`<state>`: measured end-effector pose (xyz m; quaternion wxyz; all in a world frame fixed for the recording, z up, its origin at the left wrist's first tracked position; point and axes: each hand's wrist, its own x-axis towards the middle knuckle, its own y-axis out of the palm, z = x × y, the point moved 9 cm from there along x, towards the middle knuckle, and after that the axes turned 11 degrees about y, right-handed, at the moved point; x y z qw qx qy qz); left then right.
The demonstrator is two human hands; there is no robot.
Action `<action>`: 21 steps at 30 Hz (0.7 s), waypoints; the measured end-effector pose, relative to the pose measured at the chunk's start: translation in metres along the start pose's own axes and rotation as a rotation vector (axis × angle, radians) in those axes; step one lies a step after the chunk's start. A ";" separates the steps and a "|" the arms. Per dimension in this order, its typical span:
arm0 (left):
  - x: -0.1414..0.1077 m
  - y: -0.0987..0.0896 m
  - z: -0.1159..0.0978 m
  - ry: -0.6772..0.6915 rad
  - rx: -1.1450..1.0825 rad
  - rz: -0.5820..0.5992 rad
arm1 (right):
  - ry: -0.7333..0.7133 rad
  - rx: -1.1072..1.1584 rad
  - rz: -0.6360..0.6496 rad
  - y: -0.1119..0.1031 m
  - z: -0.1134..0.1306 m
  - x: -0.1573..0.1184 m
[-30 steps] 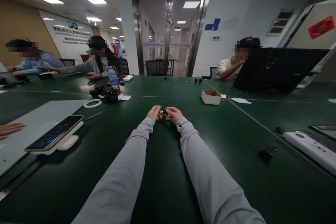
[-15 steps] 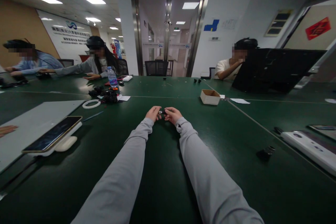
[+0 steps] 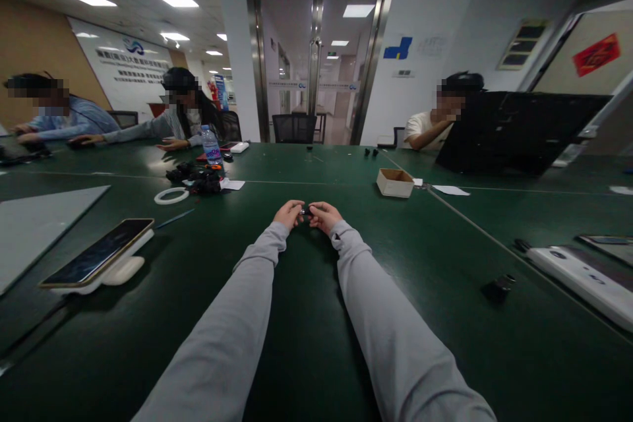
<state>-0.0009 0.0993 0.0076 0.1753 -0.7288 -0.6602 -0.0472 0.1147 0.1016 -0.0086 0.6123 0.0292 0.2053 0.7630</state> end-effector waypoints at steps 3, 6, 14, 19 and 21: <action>0.001 -0.002 -0.003 0.051 0.004 -0.015 | 0.005 -0.004 0.008 0.001 0.000 -0.001; 0.000 -0.001 -0.002 0.022 -0.008 -0.001 | 0.013 -0.006 0.008 0.002 0.000 -0.002; -0.001 0.000 -0.005 0.037 -0.005 0.012 | 0.017 -0.002 0.011 0.002 0.000 -0.003; -0.002 0.001 -0.005 -0.018 -0.054 0.007 | 0.020 -0.016 0.026 0.003 0.000 -0.002; -0.003 0.000 -0.006 -0.024 -0.059 -0.004 | 0.023 -0.023 0.030 0.003 0.000 -0.002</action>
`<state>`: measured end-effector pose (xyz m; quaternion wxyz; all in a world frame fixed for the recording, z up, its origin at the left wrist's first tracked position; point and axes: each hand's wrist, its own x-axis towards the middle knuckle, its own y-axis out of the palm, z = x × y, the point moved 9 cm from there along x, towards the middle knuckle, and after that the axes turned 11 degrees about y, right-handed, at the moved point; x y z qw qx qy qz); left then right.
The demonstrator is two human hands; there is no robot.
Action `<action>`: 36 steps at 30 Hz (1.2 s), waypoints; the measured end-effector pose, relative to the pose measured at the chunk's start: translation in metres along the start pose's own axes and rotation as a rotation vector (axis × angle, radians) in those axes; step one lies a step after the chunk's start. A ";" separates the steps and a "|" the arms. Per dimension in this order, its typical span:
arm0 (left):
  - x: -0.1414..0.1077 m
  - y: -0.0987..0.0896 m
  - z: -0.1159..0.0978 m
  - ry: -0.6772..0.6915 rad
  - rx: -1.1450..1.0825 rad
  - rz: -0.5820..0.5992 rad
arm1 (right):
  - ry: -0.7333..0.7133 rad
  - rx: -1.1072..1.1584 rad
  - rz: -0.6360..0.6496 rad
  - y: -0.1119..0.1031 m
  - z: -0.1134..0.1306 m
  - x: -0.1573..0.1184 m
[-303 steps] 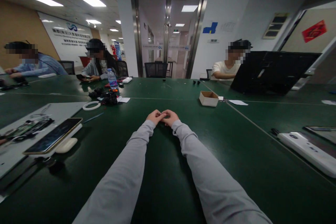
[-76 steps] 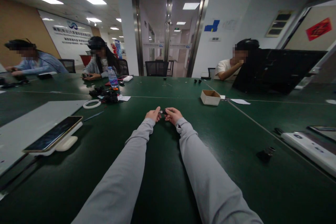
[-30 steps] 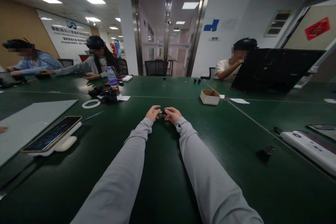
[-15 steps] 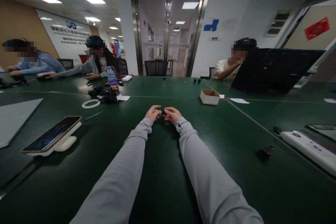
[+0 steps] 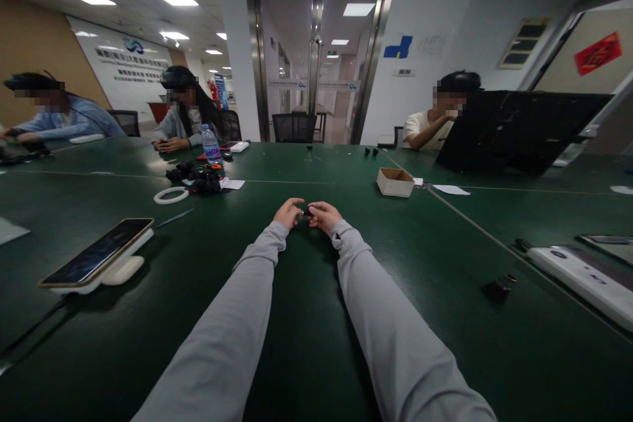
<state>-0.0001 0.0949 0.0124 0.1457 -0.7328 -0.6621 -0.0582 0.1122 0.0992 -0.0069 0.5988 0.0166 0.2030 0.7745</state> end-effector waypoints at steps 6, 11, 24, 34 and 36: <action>0.001 0.002 0.002 0.000 -0.006 0.019 | -0.010 -0.003 0.014 0.001 0.000 0.000; 0.005 0.000 0.006 0.037 0.023 0.009 | -0.005 -0.011 0.015 0.001 -0.001 0.001; 0.003 0.002 0.003 0.039 0.004 0.017 | -0.009 -0.008 0.006 0.001 0.000 0.001; 0.004 0.002 0.003 0.076 0.001 0.017 | -0.010 0.002 0.007 0.001 0.001 -0.001; 0.004 0.001 0.004 0.076 -0.004 0.016 | -0.009 0.005 0.004 0.001 0.001 0.000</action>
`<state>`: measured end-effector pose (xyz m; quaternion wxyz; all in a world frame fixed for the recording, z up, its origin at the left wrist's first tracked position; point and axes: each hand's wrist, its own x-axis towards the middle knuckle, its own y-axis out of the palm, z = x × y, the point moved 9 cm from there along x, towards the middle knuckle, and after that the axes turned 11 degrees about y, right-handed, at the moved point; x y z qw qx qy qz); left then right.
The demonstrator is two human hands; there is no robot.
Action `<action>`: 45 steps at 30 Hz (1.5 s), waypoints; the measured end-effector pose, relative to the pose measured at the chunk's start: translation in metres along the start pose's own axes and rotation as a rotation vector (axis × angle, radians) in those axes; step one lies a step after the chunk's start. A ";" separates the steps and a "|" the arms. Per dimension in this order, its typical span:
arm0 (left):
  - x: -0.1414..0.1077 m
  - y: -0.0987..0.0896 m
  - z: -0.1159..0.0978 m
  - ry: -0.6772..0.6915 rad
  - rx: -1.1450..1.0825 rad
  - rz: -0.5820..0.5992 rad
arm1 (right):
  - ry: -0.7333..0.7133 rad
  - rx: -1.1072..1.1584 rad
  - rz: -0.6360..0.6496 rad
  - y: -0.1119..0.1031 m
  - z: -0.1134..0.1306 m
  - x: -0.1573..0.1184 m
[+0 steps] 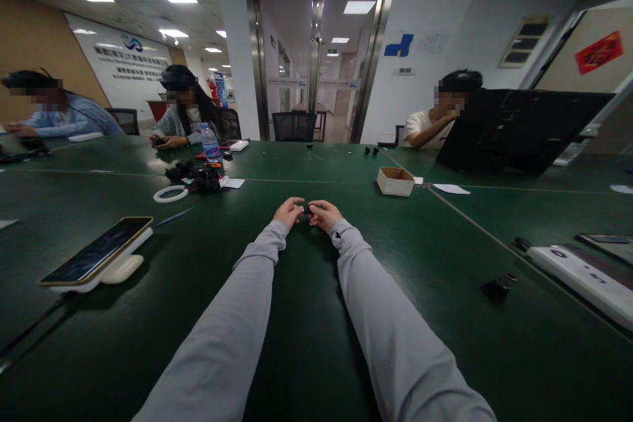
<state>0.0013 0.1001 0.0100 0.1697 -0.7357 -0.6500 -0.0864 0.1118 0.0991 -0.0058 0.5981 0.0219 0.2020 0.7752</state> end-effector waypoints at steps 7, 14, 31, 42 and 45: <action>0.001 -0.001 0.002 -0.001 0.030 0.008 | -0.012 0.009 0.000 -0.003 -0.002 0.004; 0.000 -0.001 0.002 -0.035 0.026 -0.006 | 0.003 0.013 -0.002 -0.003 -0.002 0.004; 0.002 -0.002 0.005 -0.011 0.038 -0.020 | 0.004 0.002 -0.018 -0.003 -0.002 0.003; 0.001 -0.003 0.003 -0.012 0.051 -0.016 | 0.001 0.011 -0.004 -0.002 -0.002 0.003; 0.000 -0.002 0.001 -0.019 0.032 -0.012 | 0.013 0.009 -0.005 -0.001 -0.002 0.002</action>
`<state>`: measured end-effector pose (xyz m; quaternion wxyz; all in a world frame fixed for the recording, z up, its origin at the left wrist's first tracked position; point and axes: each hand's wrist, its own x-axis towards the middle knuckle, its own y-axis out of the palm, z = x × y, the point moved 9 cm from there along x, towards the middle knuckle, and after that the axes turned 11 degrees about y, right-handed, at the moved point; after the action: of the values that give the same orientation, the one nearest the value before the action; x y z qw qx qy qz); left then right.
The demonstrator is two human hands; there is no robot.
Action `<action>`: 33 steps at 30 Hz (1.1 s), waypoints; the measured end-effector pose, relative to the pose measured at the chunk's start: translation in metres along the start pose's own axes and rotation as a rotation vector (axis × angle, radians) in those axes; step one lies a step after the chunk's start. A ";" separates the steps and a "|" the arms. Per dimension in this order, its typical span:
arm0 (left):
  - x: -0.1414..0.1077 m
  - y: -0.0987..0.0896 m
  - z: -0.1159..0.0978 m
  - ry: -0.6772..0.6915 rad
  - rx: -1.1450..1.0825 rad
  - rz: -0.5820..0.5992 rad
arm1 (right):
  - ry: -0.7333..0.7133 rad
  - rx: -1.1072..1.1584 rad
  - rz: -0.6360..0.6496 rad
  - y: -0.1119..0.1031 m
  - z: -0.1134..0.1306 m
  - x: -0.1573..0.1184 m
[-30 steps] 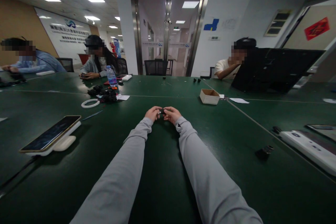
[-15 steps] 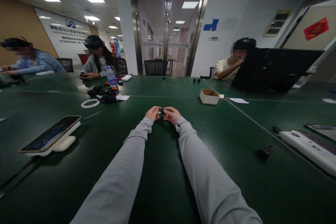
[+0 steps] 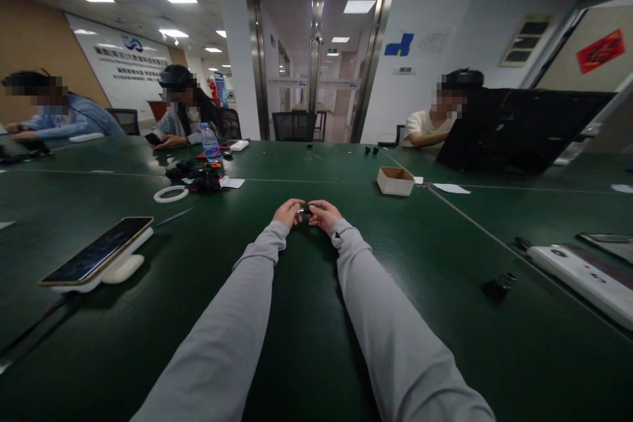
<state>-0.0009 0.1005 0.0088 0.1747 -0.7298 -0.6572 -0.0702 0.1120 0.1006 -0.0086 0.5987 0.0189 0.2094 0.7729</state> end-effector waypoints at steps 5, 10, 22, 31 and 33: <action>0.000 -0.001 -0.002 0.021 0.013 -0.012 | 0.010 0.003 -0.005 -0.001 0.000 -0.001; 0.000 -0.001 -0.001 0.000 0.019 -0.015 | 0.006 -0.001 0.005 0.000 0.001 -0.002; -0.002 0.000 -0.001 -0.022 0.013 -0.004 | -0.001 0.002 0.001 0.001 0.001 -0.003; -0.003 -0.002 -0.003 -0.006 0.018 -0.015 | 0.004 -0.005 0.003 0.000 0.000 -0.002; -0.002 -0.002 -0.002 0.014 0.035 -0.018 | -0.001 -0.006 0.004 0.000 0.000 -0.002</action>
<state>-0.0033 0.0985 0.0104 0.1913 -0.7202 -0.6636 -0.0652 0.1125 0.0990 -0.0081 0.5972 0.0178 0.2067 0.7748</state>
